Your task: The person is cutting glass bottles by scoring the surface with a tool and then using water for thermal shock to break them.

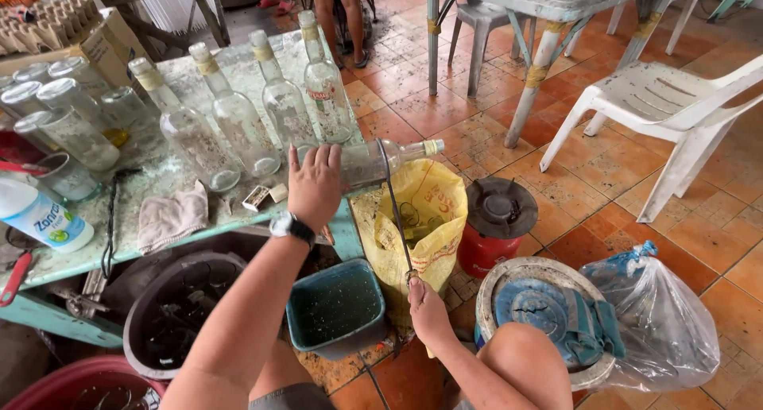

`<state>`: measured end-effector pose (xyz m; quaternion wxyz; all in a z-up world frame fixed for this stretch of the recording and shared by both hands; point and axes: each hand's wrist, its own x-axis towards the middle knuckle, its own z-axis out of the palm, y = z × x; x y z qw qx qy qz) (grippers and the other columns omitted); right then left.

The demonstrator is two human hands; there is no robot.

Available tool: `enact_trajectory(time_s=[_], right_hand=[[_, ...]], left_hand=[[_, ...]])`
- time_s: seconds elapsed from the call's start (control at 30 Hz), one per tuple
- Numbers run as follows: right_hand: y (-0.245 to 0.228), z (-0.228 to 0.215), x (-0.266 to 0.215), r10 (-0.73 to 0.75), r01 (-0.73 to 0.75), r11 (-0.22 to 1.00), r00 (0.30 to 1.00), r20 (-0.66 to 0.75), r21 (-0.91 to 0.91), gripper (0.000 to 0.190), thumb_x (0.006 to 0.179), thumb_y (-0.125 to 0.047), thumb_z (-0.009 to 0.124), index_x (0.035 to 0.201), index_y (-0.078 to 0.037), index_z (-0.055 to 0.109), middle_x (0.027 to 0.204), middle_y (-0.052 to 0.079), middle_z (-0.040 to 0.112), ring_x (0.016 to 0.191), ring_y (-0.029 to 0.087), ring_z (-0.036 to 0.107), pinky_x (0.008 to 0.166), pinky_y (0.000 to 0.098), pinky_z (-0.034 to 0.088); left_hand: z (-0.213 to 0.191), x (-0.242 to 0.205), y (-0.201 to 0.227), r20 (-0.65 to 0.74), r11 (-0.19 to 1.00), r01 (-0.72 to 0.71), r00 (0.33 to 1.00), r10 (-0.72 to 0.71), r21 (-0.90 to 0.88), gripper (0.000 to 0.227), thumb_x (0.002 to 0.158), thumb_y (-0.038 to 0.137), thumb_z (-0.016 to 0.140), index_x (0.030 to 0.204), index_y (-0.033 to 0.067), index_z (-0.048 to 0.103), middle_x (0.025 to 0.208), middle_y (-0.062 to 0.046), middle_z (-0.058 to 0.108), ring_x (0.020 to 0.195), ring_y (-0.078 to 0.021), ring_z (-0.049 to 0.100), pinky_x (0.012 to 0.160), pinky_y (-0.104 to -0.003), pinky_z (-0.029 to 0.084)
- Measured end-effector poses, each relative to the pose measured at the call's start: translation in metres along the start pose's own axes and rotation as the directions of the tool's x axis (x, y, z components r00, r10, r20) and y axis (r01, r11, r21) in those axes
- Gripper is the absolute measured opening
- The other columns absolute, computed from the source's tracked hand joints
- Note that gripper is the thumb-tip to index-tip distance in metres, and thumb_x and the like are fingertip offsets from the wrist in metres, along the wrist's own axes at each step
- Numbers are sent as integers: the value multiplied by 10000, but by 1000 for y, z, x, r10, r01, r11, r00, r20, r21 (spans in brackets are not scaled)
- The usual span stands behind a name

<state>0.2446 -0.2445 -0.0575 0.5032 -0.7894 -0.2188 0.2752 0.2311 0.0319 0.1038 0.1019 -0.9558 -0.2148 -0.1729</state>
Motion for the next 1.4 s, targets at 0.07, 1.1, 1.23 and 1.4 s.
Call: enact_trajectory(time_s=[0.07,1.1,1.23,1.4], right_hand=[[-4,0,-1,-3,3,1000,1000,-9,-1,547,1068,-578,207,745,-178,395,612,-14,346,553,147,329,597,347,317],[-2,1,1,6,-6,1000,1000,-3,-1,543,1062,-580,206,769,-174,415,634,-8,380,577,148,356,600,343,333],[3,2,2,-19,19,1000,1000,-7,-9,551,1056,-591,209,751,-177,408,632,-15,364,578,145,345,601,340,324],[4,3,7,-40,39,999,999,-15,-15,519,1084,-540,222,755,-180,398,638,-17,351,579,146,332,606,346,316]], left_hand=[[21,-4,0,-163,996,-18,986,32,88,712,920,292,654,1553,88,401,1478,-103,536,1396,-314,461,1256,-638,180],[12,1,5,-95,995,2,995,7,97,749,877,357,722,1511,99,419,1401,-87,564,1323,-318,505,1258,-633,178],[1,7,5,-14,997,-2,1000,3,76,744,886,251,695,1536,62,386,1417,-128,562,1335,-344,504,1280,-591,154],[-12,32,-10,193,999,-50,980,51,-10,702,901,376,724,1473,91,433,1382,-128,606,1268,-351,585,1262,-619,180]])
